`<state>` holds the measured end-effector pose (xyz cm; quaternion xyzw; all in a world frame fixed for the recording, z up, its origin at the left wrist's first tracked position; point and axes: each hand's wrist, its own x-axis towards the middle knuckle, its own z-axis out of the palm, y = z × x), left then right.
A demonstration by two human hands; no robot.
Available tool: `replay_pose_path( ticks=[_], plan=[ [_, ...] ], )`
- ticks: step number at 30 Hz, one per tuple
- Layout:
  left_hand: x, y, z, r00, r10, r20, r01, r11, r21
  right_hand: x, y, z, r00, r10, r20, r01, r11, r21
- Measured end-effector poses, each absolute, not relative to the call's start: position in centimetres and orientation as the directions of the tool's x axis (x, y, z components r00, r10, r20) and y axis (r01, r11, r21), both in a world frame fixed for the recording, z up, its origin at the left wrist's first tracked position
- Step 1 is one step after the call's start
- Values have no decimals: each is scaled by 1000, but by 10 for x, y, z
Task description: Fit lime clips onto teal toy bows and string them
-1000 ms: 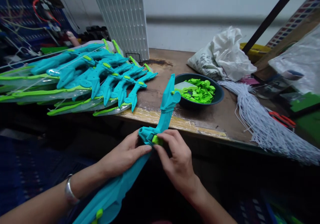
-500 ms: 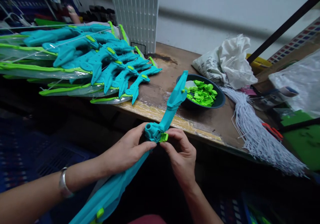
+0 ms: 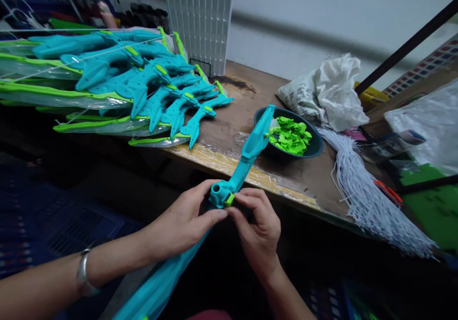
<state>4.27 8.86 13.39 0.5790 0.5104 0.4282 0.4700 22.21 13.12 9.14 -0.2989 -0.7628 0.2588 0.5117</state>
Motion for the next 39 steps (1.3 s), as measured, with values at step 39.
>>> replay_pose_path(
  ticks=[39],
  plan=[
    [37,69,129,18,997,-78,388,65,919,214,115,89,-351,928,129,-175,70,-982]
  ],
)
